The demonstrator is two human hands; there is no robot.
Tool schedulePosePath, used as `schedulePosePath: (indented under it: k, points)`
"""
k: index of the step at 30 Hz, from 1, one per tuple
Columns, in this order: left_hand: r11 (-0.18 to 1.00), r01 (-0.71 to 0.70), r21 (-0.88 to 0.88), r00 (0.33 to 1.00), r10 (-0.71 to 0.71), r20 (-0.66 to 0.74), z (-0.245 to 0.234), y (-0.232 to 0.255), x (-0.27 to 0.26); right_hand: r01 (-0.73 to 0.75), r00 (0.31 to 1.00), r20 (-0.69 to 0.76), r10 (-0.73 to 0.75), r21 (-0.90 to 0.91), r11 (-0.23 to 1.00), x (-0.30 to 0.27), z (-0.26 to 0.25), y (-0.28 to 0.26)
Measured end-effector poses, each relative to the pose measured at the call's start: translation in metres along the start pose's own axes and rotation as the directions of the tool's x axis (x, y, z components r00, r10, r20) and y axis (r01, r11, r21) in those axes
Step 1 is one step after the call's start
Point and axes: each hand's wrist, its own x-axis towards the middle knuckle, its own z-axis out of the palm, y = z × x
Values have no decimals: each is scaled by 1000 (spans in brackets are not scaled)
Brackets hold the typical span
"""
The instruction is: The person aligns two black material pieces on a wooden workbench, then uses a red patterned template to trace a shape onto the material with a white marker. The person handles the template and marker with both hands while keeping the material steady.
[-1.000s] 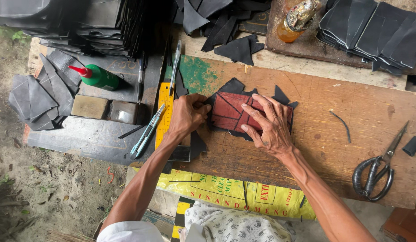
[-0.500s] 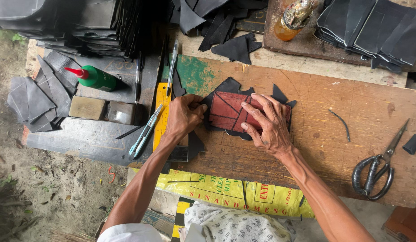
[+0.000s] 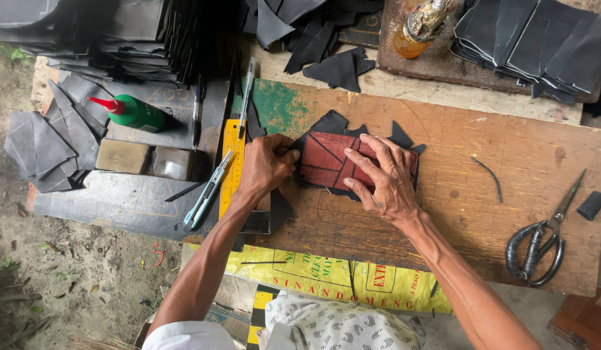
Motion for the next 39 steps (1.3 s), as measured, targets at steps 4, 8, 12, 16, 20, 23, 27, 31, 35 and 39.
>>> schedulePosePath:
  k: [4,8,12,16,20,23,27,31,35,39]
  points:
    - [997,30,-66,999,-32,-30,2,1,0,-4,1000,27,5,-9,1000,2,1,-1]
    - [997,36,-68,997,-41,-73,7,1,-4,-11,999,40,11,8,1000,1,0,1]
    - [997,18,-75,999,-21,-50,4,1,-5,4,998,56,-2,-39,999,0,2,1]
    - [992,40,-116,999,-40,7,-6,1,-7,12,997,72,-6,-79,997,1,4,1]
    - [995,60,-84,997,-64,-44,1,0,-10,30,996,84,-19,-141,990,0,5,0]
    - [987,-20,160,995,35,-92,7,1,-8,23,997,80,-13,-128,992,1,7,0]
    - [968,-161,195,978,183,-101,7,2,-7,29,995,95,-16,-140,990,2,7,-2]
    - [941,-243,235,961,266,-69,7,-1,-9,22,994,105,-5,-166,986,1,9,-5]
    - [898,-321,300,931,357,-72,10,-1,-9,20,994,111,1,-188,982,1,10,-4]
    - [885,-310,349,940,339,-25,11,4,-12,24,994,112,-2,-195,980,2,12,-4]
